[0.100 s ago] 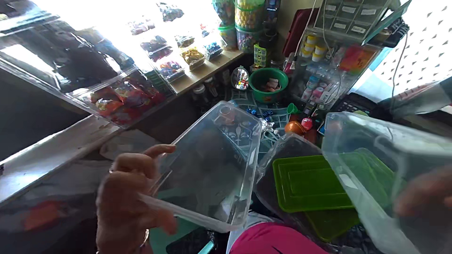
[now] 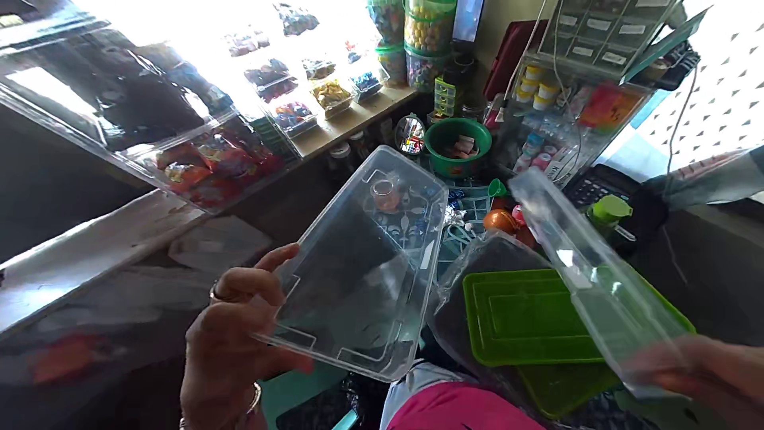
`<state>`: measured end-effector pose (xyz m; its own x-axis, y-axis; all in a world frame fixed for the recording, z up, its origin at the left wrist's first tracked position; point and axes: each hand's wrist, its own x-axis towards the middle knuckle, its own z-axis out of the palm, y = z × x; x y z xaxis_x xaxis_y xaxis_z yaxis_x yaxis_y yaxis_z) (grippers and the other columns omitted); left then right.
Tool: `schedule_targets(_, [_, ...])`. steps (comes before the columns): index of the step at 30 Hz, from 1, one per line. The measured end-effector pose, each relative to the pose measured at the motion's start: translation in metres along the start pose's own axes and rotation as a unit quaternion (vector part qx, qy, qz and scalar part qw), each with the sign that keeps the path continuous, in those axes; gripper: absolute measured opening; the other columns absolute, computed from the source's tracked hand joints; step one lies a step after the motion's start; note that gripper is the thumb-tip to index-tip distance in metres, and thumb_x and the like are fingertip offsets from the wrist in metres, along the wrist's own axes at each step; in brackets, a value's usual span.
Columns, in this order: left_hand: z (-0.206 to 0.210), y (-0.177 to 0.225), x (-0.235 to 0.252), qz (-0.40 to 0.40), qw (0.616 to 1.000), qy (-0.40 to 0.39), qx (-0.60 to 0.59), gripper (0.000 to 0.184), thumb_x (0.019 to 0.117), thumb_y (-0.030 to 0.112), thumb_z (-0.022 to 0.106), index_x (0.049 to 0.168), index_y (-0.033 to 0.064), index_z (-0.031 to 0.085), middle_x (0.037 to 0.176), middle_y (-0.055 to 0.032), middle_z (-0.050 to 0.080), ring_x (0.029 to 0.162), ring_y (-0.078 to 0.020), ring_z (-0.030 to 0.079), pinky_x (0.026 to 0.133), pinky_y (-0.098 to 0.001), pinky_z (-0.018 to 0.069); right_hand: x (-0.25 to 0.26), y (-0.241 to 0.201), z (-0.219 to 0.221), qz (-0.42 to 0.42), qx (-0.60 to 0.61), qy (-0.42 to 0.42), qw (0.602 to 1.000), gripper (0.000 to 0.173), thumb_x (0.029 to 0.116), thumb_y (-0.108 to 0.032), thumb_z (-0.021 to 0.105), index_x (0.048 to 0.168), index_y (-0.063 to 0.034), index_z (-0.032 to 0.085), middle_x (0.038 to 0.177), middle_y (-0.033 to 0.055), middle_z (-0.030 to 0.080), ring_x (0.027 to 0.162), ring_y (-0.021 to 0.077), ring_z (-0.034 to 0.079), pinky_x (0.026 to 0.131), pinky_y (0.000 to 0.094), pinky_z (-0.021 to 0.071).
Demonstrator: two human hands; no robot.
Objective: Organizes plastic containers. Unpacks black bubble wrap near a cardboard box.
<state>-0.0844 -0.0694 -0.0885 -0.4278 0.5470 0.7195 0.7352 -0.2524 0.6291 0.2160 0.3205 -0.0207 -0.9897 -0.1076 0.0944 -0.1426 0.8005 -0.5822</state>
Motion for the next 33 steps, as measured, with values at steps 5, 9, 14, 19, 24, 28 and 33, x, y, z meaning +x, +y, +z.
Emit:
schedule_targets(5, [-0.001,-0.022,-0.009,0.015,0.997,0.036,-0.065,0.045,0.0856,0.043,0.079,0.127,0.0457,0.063,0.132,0.0195,0.059,0.138,-0.0120,0.048,0.121,-0.0393,0.0350,-0.001,0.012,0.018,0.004,-0.139,0.022,0.990,0.023,0.1046,-0.007,0.052,0.101,0.0094,0.067,0.089,0.0276,0.071,0.081,0.0392,0.072,0.077,0.0455,0.0594])
schedule_targets(9, [0.004,-0.048,-0.012,-0.032,0.992,0.060,-0.103,0.051,0.0817,0.042,0.083,0.128,0.0462,0.061,0.134,0.0181,0.056,0.139,-0.0144,0.047,0.118,-0.0435,0.0404,-0.008,0.024,0.029,0.011,-0.163,0.039,0.986,0.022,0.1039,-0.006,0.052,0.099,0.0083,0.068,0.090,0.0269,0.072,0.084,0.0402,0.073,0.079,0.0470,0.0590])
schedule_targets(14, [0.057,-0.113,-0.014,-0.139,0.984,0.111,0.011,0.035,0.0777,0.041,0.086,0.102,0.0330,0.062,0.129,0.0154,0.056,0.132,-0.0065,0.049,0.112,-0.0367,0.0451,-0.012,0.037,0.047,0.008,-0.221,0.090,0.971,0.019,0.1022,-0.002,0.052,0.100,0.0047,0.069,0.095,0.0239,0.073,0.091,0.0373,0.073,0.086,0.0441,0.0582])
schedule_targets(19, [0.120,-0.182,-0.010,-0.089,0.992,0.028,0.084,0.037,0.0746,0.028,0.089,0.084,0.0044,0.063,0.120,-0.0103,0.066,0.136,-0.0209,0.051,0.108,-0.0413,0.0481,-0.008,0.053,0.072,-0.029,-0.253,0.185,0.949,0.021,0.1029,-0.002,0.047,0.101,-0.0046,0.067,0.095,0.0144,0.073,0.096,0.0255,0.071,0.092,0.0333,0.0547])
schedule_targets(24, [0.158,-0.235,-0.010,-0.045,0.995,-0.063,0.066,0.035,0.0815,0.023,0.085,0.080,-0.0026,0.061,0.118,-0.0218,0.065,0.133,-0.0327,0.053,0.104,-0.0452,0.0501,0.001,0.059,0.093,-0.053,-0.254,0.232,0.937,0.022,0.1024,-0.003,0.045,0.100,-0.0093,0.066,0.097,0.0075,0.073,0.097,0.0197,0.069,0.093,0.0298,0.0537])
schedule_targets(28, [0.164,-0.261,-0.018,-0.078,0.989,-0.088,0.089,0.040,0.0816,0.026,0.085,0.080,-0.0063,0.061,0.120,-0.0282,0.064,0.129,-0.0396,0.056,0.100,-0.0482,0.0518,0.009,0.059,0.108,-0.056,-0.256,0.241,0.934,0.024,0.0992,0.000,0.047,0.097,-0.0099,0.068,0.096,0.0055,0.074,0.094,0.0183,0.070,0.091,0.0295,0.0548])
schedule_targets(33, [0.158,-0.253,-0.015,-0.165,0.956,-0.211,0.117,0.015,0.0879,0.008,0.072,0.098,-0.0028,0.076,0.144,-0.0311,0.052,0.144,-0.0528,0.034,0.117,-0.0686,0.0229,0.022,0.054,0.123,-0.049,-0.275,0.245,0.928,0.024,0.0959,0.003,0.049,0.095,-0.0104,0.070,0.094,0.0043,0.074,0.093,0.0184,0.070,0.091,0.0301,0.0549])
